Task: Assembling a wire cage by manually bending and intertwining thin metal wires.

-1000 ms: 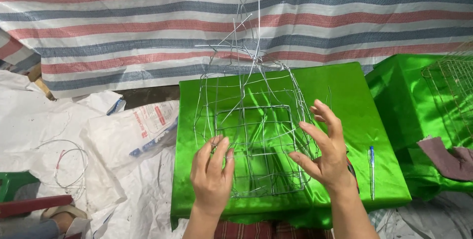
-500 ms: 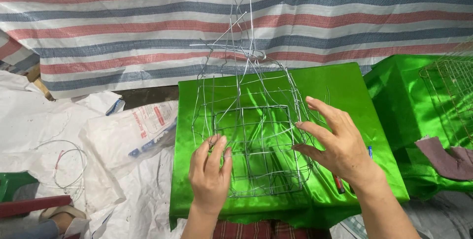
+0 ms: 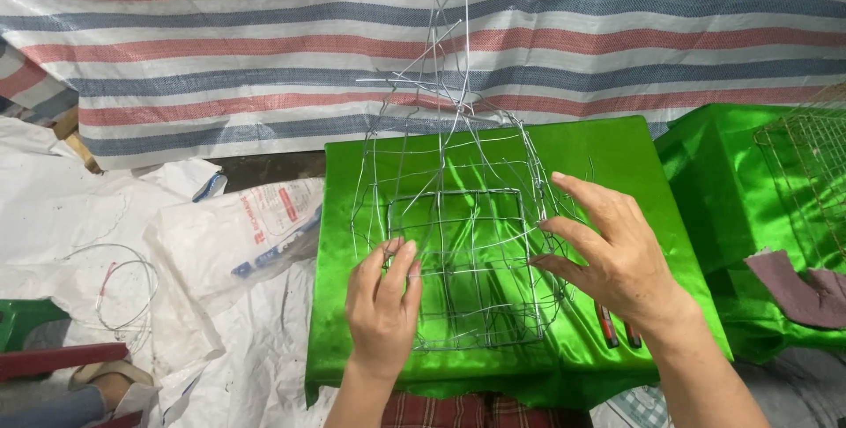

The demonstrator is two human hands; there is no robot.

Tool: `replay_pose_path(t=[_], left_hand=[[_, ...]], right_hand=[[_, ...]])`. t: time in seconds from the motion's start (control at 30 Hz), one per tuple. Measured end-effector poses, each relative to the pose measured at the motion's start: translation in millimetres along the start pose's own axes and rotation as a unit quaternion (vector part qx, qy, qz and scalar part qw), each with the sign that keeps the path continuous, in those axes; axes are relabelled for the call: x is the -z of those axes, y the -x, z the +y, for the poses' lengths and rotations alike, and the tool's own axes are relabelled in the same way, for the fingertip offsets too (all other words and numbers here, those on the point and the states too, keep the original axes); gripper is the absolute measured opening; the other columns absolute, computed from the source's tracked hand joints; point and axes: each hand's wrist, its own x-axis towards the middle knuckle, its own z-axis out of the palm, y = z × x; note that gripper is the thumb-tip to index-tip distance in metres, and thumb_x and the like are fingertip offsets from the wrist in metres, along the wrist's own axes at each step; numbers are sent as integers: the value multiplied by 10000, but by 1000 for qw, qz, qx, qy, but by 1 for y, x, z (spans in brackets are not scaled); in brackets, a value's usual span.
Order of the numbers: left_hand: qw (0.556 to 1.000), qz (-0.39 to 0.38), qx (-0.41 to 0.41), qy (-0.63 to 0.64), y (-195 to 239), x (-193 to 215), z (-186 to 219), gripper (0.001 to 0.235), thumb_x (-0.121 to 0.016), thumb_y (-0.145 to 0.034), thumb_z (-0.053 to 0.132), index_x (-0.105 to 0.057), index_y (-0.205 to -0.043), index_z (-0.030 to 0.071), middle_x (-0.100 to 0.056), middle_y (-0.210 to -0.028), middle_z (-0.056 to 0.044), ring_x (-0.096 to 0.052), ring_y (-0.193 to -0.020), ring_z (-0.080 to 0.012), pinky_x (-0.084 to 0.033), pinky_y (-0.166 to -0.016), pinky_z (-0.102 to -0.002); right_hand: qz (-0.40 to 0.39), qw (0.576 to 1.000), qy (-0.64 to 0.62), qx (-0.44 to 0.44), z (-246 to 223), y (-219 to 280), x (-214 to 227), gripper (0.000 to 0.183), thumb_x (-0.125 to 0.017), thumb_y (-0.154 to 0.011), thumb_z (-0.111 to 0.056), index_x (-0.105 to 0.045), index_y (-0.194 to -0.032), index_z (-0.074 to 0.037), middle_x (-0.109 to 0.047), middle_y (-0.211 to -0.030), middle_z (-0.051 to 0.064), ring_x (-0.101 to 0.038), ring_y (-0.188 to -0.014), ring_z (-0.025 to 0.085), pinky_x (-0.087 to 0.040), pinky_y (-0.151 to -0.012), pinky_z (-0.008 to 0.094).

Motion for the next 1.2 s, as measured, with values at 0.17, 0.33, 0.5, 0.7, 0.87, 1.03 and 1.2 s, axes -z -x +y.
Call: replay_pose_path(t=[0.17, 0.33, 0.5, 0.7, 0.87, 1.03, 1.2], left_hand=[[1000, 5, -6, -5, 0, -1, 1, 472, -775, -896, -32, -581, -1319, 44, -615, -1204, -189, -660, -1094, -283, -627, -984, -333], [1000, 4, -3, 1, 0, -3, 2, 475, -774, -891, -34, -579, -1318, 40, -608, -1207, -186, -663, -1092, -288, -623, -988, -344], [1000, 3, -5, -6, 2, -2, 1, 496, -784, -881, -46, -575, -1322, 44, -609, -1208, -183, -660, -1098, -281, -616, -997, -342], [1000, 4, -4, -6, 5, -8, 0, 496, -778, -888, -32, -571, -1327, 68, -619, -1192, -169, -659, -1074, -267, -615, -989, -335], [1000, 6, -7, -5, 3, -7, 1, 484, -783, -886, -32, -580, -1316, 63, -628, -1184, -177, -665, -1069, -272, -620, -981, -345], [1000, 7, -4, -15, 5, -8, 1, 524, -787, -894, -26, -559, -1355, 76, -636, -1193, -172, -666, -1068, -265, -616, -982, -349], [1000, 14, -8, -10, 0, -8, 6, 508, -789, -900, -26, -573, -1353, 52, -639, -1181, -187, -682, -1051, -273, -628, -963, -350]], right_hand=[[-19, 998, -49, -35, -5, -5, 21, 584, -868, -737, -440, -660, -1177, -117, -485, -1525, 244, -585, -1302, 378, -520, -1010, 526], [-15, 992, -115, -58, -9, -6, 24, 655, -884, -696, -409, -665, -1246, -128, -421, -1554, 239, -543, -1353, 377, -509, -1117, 547], [-25, 998, 58, 21, -16, -9, 5, 897, -938, -654, -529, -529, -1407, -264, -252, -1647, 229, -332, -1525, 441, -413, -1197, 655], [-4, 998, 50, 34, -11, -6, 0, 818, -932, -682, -464, -545, -1372, -254, -293, -1631, 234, -392, -1494, 450, -421, -1193, 666], [11, 999, 29, 43, -13, -6, -1, 719, -890, -779, -441, -537, -1373, -244, -351, -1607, 227, -430, -1475, 451, -410, -1207, 658], [15, 999, 18, 47, -14, -7, 1, 658, -900, -781, -402, -582, -1326, -218, -398, -1579, 223, -462, -1450, 452, -418, -1195, 655], [6, 999, 13, 39, -12, -3, 0, 669, -887, -771, -384, -589, -1346, -217, -405, -1585, 215, -457, -1459, 453, -423, -1193, 662]])
